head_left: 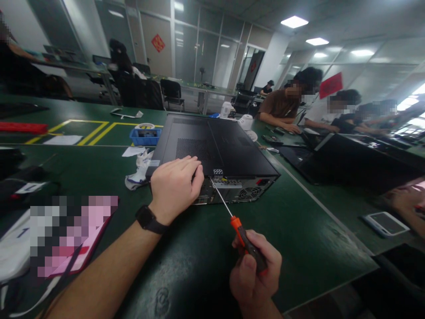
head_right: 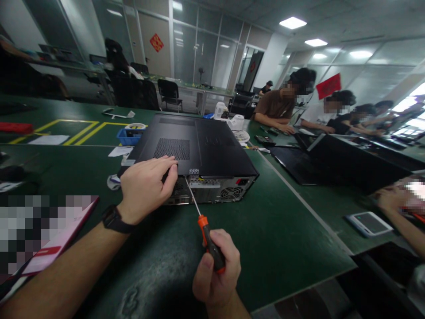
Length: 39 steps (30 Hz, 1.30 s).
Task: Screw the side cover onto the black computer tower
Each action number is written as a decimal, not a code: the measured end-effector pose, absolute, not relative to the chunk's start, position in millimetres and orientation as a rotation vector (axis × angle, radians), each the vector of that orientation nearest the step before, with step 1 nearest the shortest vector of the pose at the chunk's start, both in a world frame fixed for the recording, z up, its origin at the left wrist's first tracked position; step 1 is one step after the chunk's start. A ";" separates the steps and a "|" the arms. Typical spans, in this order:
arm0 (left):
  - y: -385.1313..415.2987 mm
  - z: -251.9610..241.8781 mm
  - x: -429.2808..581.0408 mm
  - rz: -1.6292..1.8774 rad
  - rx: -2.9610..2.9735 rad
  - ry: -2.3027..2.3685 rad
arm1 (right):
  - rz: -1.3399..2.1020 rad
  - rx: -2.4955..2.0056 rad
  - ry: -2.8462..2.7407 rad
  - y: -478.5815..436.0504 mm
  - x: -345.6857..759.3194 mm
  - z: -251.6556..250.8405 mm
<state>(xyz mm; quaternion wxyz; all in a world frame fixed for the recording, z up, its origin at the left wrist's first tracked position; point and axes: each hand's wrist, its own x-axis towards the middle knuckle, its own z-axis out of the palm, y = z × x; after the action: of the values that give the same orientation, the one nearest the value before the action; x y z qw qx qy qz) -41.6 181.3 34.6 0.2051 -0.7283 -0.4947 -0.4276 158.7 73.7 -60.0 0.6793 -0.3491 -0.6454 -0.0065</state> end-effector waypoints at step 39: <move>182.2 34.0 -41.6 -1.196 -2.048 -1.376 | -0.288 -0.906 -1.479 69.7 164.8 -72.2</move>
<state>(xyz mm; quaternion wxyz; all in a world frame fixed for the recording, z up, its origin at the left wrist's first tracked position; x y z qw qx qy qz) -41.6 182.2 34.0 0.1986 -0.7319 -0.4919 -0.4276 164.8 69.7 -72.2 0.6380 -0.3967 -0.6478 -0.1261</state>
